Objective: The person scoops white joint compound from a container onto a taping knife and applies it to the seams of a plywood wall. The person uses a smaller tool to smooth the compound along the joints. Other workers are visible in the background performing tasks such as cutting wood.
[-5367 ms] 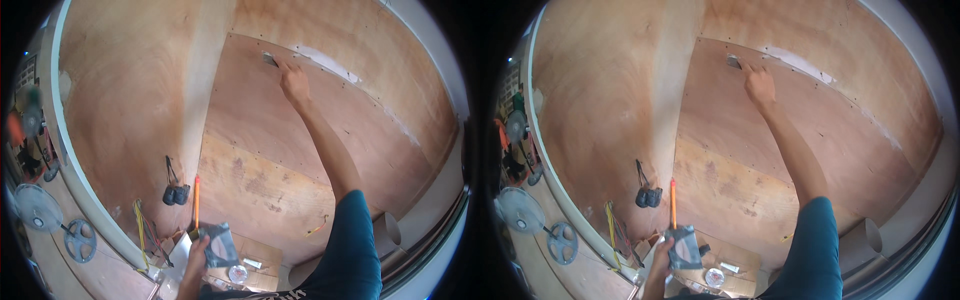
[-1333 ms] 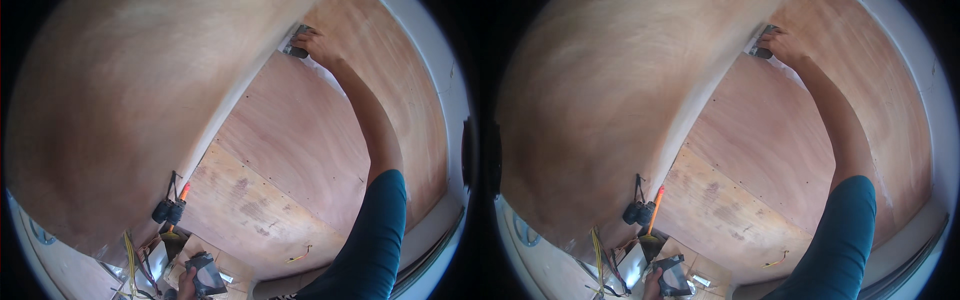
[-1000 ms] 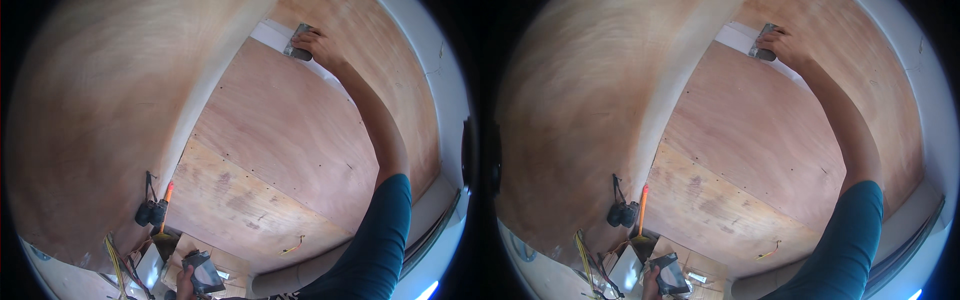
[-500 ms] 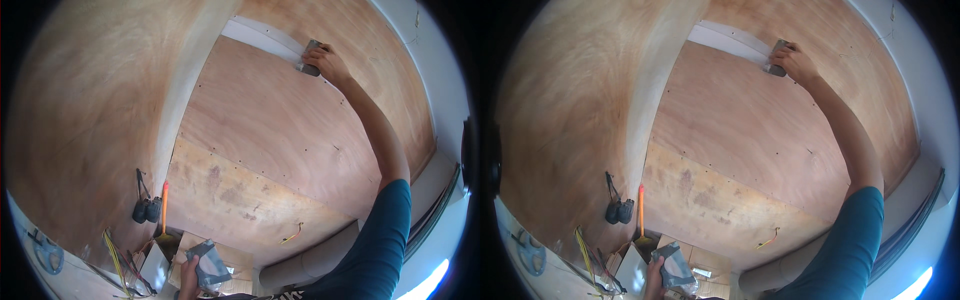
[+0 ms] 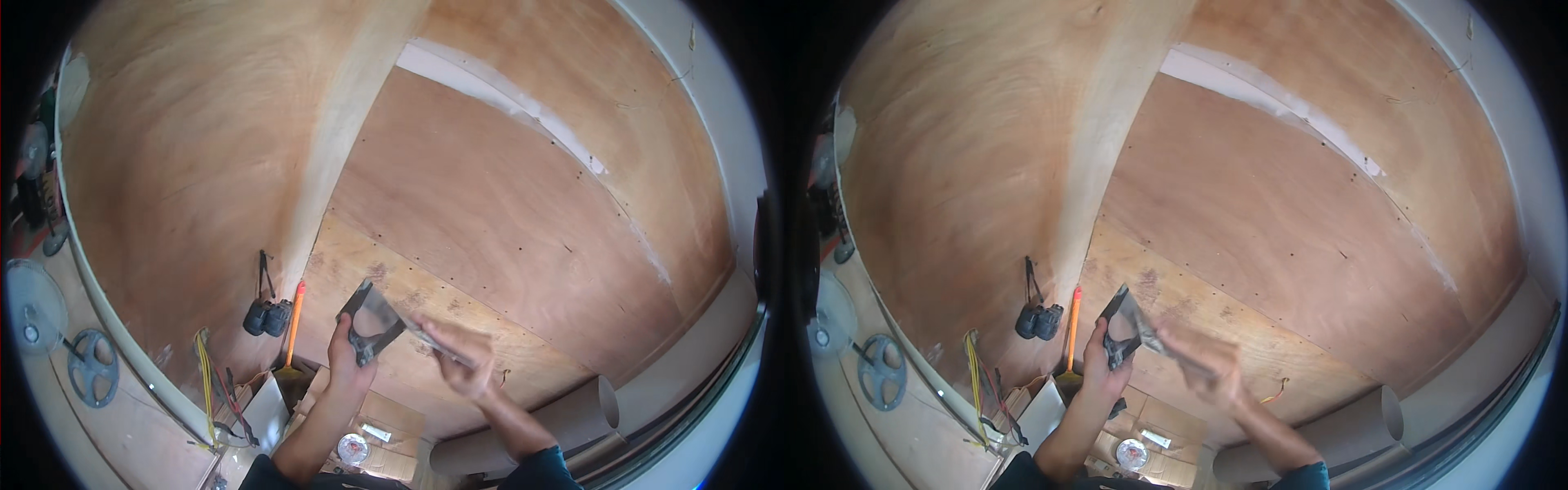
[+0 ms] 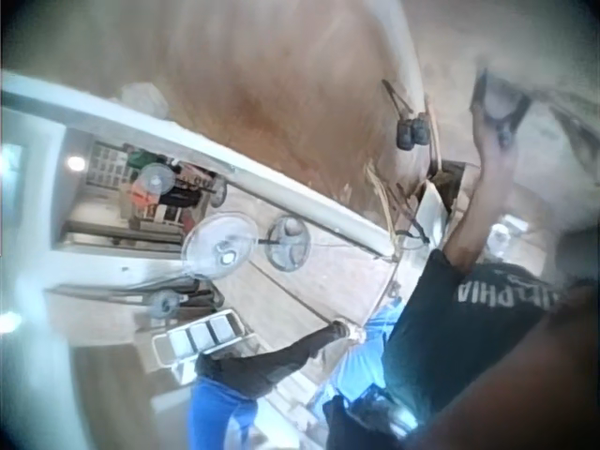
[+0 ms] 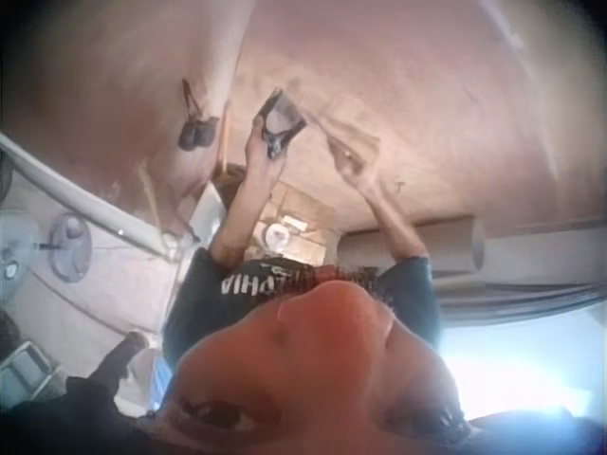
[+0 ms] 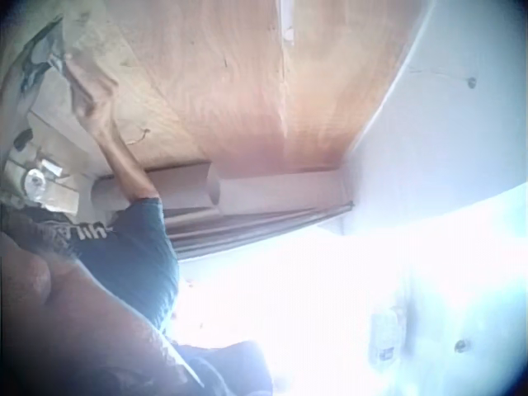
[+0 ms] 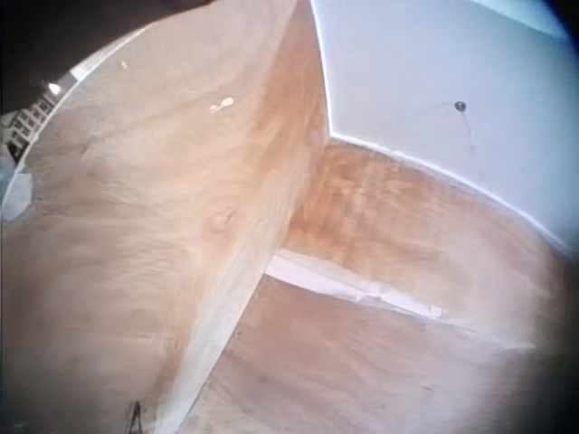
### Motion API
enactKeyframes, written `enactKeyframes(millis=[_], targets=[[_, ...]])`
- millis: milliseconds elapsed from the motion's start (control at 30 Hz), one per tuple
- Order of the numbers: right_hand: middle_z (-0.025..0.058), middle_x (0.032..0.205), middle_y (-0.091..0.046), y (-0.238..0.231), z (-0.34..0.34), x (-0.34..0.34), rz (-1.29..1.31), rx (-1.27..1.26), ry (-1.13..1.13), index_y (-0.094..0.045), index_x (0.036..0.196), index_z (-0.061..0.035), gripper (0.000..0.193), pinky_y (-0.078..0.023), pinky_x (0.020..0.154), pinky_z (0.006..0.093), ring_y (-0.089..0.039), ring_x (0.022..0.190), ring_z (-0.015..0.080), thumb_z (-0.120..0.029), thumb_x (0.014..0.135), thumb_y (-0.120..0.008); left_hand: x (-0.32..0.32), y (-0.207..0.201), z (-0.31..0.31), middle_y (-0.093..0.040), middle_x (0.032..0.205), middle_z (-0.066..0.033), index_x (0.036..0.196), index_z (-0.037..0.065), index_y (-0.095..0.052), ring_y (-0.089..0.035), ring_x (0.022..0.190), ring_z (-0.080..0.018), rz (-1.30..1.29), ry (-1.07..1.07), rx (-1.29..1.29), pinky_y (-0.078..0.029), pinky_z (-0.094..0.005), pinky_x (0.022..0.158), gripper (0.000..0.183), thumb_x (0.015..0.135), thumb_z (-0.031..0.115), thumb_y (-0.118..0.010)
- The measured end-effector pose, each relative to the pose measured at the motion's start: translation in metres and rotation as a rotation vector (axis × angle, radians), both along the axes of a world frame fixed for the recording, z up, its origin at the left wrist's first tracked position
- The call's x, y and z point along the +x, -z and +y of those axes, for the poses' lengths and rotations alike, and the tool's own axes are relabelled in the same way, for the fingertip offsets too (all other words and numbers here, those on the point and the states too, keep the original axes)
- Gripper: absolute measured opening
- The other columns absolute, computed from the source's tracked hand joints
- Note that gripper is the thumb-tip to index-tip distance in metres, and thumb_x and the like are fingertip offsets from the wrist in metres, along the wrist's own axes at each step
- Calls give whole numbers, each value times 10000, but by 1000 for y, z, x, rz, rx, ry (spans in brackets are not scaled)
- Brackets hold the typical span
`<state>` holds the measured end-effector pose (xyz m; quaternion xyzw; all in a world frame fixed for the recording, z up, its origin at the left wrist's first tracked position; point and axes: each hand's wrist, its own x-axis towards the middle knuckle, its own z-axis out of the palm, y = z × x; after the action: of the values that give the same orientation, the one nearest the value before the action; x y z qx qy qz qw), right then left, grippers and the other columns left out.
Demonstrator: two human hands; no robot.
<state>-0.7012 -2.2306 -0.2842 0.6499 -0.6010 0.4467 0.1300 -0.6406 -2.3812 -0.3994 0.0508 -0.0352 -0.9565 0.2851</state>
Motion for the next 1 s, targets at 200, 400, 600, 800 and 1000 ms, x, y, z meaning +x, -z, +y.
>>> enactKeyframes(millis=[200,400,600,800,1000], targets=[[111,1405,-564,-18,-25,-57,512,276,106,-591,1351,-112,706,-500,1049,381,-554,1286,298,148,695,-634,43,-43,8,-651,1230,-58,1273,70,-578,-623,1125,-195,-18,-206,-202,-482,-370,987,353,1034,322,-515],[33,1372,-597,-190,-111,-180,1311,30,537,-612,1305,-159,602,-369,1140,458,-475,1359,239,39,740,-675,90,-24,-19,-615,1244,-80,1313,56,-528,-607,1132,-207,-154,-386,-304,-476,-362,993,369,1033,296,-530],[-10,1396,-560,-297,-203,-214,1624,39,635,-582,1333,-136,448,-317,1153,392,-445,1354,198,-112,887,-551,136,67,-19,-605,1260,-94,1328,46,-512,-599,1149,-225,-372,-343,-225,-477,-380,992,395,1026,299,-537],[-20,1390,-551,-312,-261,-229,1722,104,691,-588,1319,-162,436,-312,1156,374,-443,1348,178,-98,890,-545,176,132,-13,-632,1218,-95,1276,36,-541,-630,1099,-252,-539,-361,-85,-497,-398,966,366,1019,296,-538],[-36,1375,-560,-316,-250,-230,1672,229,762,-610,1287,-201,432,-322,1149,359,-476,1309,163,-62,881,-553,156,139,-16,-566,1313,-115,1380,51,-492,-564,1188,-260,-627,-183,-147,-533,-373,935,414,1056,304,-437]])
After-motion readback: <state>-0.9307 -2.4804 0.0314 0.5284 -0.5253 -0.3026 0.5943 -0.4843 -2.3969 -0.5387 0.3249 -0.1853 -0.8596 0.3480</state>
